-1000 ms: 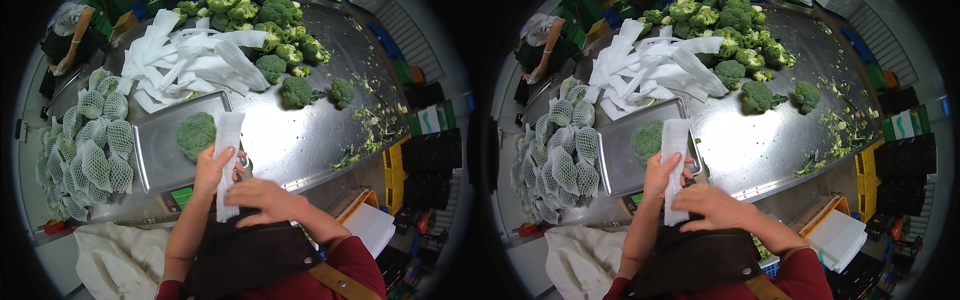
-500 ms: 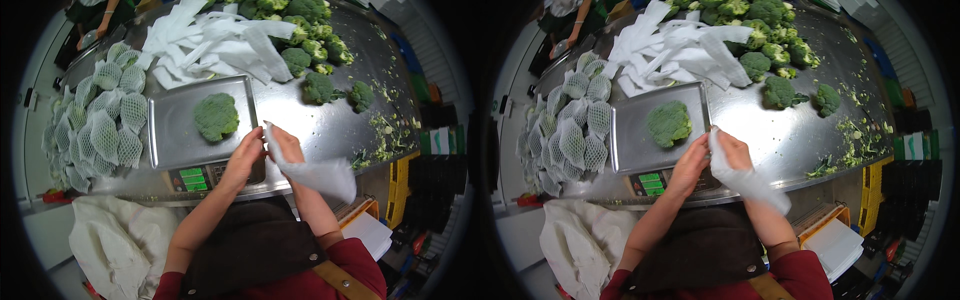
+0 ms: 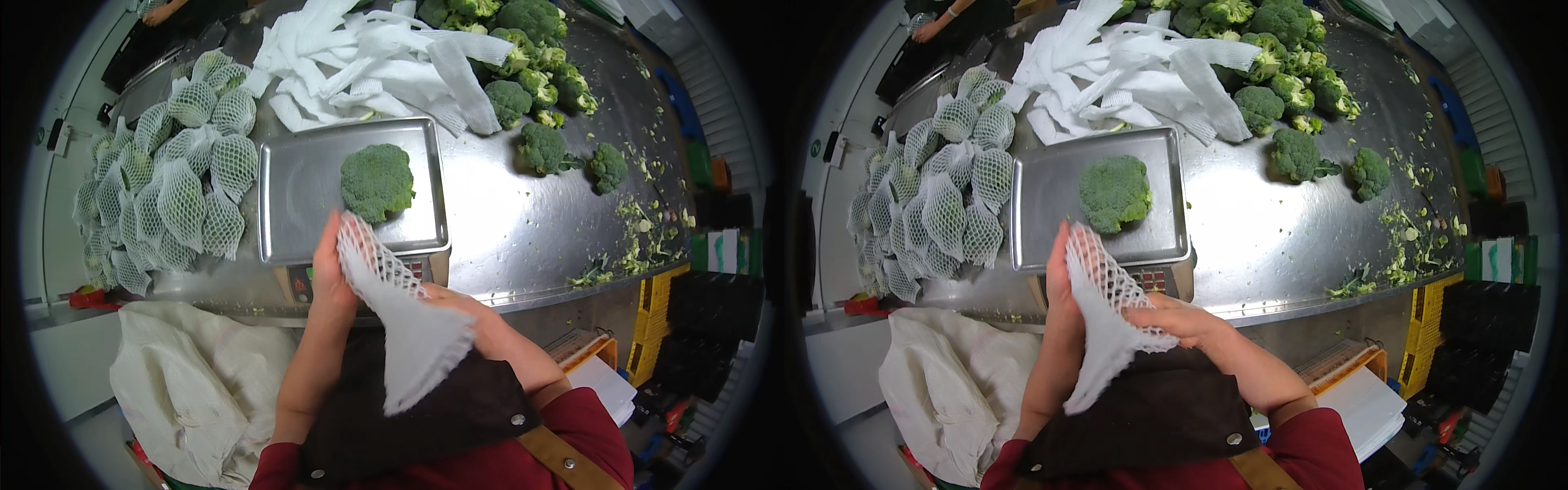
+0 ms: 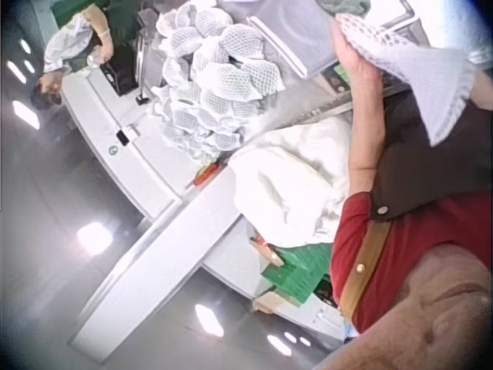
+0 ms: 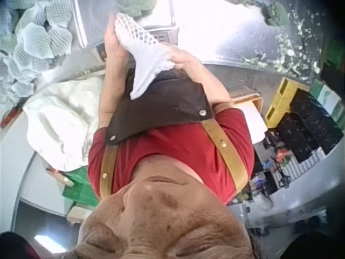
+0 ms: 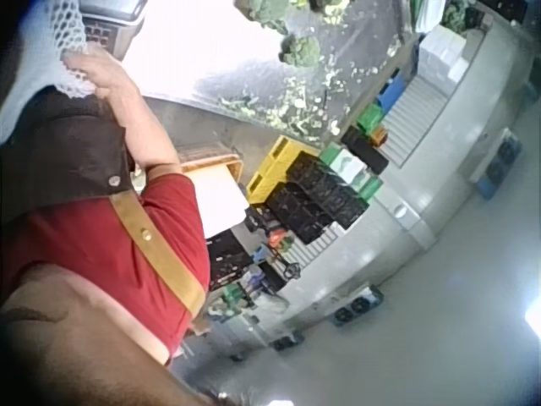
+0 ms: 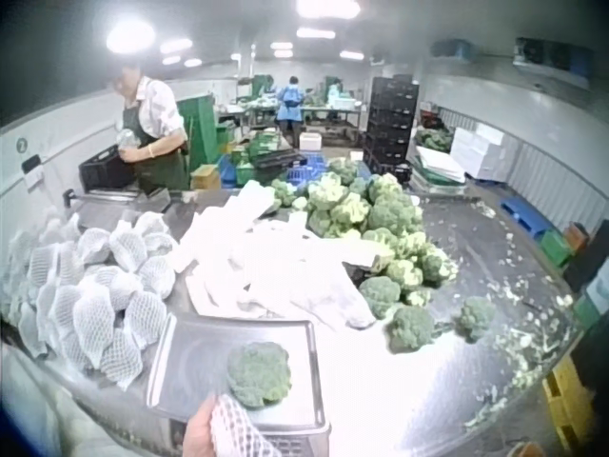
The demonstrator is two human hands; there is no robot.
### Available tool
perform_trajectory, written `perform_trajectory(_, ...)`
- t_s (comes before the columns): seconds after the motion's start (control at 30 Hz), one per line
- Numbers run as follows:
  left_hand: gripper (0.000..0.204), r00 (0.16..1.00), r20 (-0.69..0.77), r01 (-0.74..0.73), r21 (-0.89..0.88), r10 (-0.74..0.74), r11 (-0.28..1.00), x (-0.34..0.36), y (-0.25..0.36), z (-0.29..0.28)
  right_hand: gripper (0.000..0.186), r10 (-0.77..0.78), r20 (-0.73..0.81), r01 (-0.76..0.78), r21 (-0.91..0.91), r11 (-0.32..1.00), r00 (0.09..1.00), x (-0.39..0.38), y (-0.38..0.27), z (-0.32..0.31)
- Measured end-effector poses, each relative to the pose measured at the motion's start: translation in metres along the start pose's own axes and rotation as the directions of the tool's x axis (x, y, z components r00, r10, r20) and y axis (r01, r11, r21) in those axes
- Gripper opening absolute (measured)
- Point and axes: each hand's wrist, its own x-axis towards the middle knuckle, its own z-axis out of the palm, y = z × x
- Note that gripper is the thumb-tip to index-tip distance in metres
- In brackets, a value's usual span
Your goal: The person weighs broccoli heads on a digital scale and wraps each one in a white mesh protective sleeve.
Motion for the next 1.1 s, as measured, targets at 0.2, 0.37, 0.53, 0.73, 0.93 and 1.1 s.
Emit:
perform_trajectory(0.2, 0.03, 0.879, -0.476, 0.334, 0.669, 0.037, 0.664, -0.039, -0.023, -0.012, 0.036, -0.375, -0.015, 0.322, 0.542, 0.776, 0.927, 0.028, -0.026, -0.047)
perform_trajectory(0.37, 0.02, 0.775, -0.13, 0.175, 0.984, 0.619, -0.013, -0.003, 0.035, -0.021, 0.035, -0.581, -0.372, 0.389, -0.475, 0.789, 0.723, 0.035, -0.047, -0.047)
perform_trajectory(0.53, 0.033, 0.744, -0.35, -0.007, 0.848, 0.569, 0.531, 0.052, 0.052, -0.028, 0.039, -0.917, -0.25, 0.397, -0.842, 0.365, 0.313, 0.098, -0.078, -0.058)
perform_trajectory(0.73, 0.051, 0.885, -0.037, -0.287, 0.74, 0.463, 0.608, 0.01, 0.041, -0.004, 0.019, -0.83, -0.057, 0.608, -0.653, 0.451, 0.555, 0.03, -0.082, 0.002)
perform_trajectory(0.93, 0.051, 0.883, -0.408, -0.053, 0.405, 0.232, 0.913, -0.036, 0.012, -0.008, 0.043, -0.148, -0.147, 0.207, 0.606, 0.768, 0.978, 0.039, -0.077, 0.019)
perform_trajectory(1.1, 0.043, 0.931, -0.002, -0.322, 0.468, 0.365, 0.823, -0.074, 0.075, -0.125, 0.028, -0.095, -0.027, 0.092, 0.603, 0.793, 0.995, 0.087, -0.015, 0.027)
